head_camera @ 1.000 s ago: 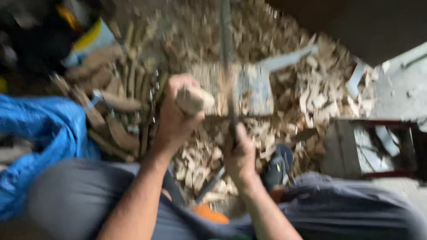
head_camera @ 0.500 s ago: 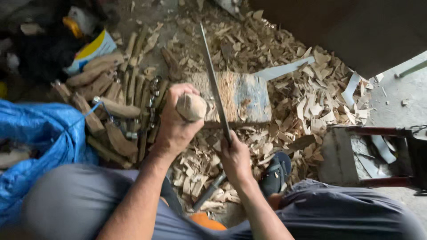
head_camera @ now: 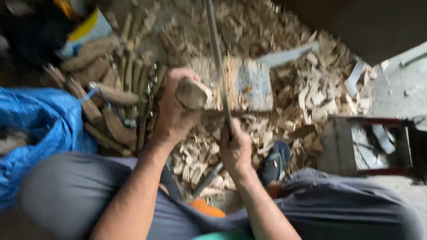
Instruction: The person carves a small wooden piece using a knife, repeatedly shaving off wood shavings while rotating the piece. The person works on a wooden block placed on the floor, surrounded by wood shavings and other carved pieces.
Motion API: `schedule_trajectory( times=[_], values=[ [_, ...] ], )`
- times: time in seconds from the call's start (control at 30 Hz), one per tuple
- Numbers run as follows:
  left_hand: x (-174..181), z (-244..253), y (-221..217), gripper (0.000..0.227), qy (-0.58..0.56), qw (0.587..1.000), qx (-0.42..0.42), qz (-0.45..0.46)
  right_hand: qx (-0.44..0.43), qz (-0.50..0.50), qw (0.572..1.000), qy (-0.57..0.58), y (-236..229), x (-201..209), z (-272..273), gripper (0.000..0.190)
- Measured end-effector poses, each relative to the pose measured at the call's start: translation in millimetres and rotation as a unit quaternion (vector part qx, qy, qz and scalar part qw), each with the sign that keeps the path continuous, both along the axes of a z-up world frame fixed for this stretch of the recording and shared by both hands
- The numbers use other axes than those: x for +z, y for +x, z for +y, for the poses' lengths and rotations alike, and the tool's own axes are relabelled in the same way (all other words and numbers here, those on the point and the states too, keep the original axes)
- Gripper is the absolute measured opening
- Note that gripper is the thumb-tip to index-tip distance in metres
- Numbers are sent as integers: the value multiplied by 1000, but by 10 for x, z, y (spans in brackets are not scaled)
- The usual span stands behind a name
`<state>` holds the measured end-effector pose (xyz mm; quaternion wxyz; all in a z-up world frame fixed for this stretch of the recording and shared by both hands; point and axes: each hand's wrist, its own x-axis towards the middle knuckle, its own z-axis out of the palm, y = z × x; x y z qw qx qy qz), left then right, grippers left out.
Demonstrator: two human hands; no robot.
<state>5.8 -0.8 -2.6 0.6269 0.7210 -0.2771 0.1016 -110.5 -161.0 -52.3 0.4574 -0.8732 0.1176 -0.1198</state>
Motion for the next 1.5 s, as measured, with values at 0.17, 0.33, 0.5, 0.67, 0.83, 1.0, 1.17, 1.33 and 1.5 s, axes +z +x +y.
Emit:
schedule_trajectory(
  times=[0.17,0.33,0.5,0.67,0.83,1.0,1.17,1.33,1.5],
  values=[
    [73,-56,-18,61,-15,999,-5,33,-13,77,997,-8,205,24,-60,4],
    [-3,-36,-53,59,20,995,-2,98,7,-60,998,-31,4,-53,-49,8],
    [126,-83,27,62,15,999,-9,44,-16,-26,1000,4,186,-69,-92,8],
    [94,-35,-82,61,9,1000,2,29,6,-21,1000,13,78,-178,-102,10],
    [-26,-35,19,60,15,997,13,73,-103,87,942,306,85,-162,-130,14],
    [-102,4,45,54,-165,971,11,171,-101,93,980,141,131,-173,-220,10],
    [-91,73,32,47,-452,807,-75,372,-103,81,957,258,121,-446,-259,13],
    [-40,79,-9,36,-565,695,-177,407,-88,72,946,303,105,-494,-258,11],
    [-34,80,-24,34,-588,655,-196,432,-74,39,937,339,68,-424,-186,13]
  ],
)
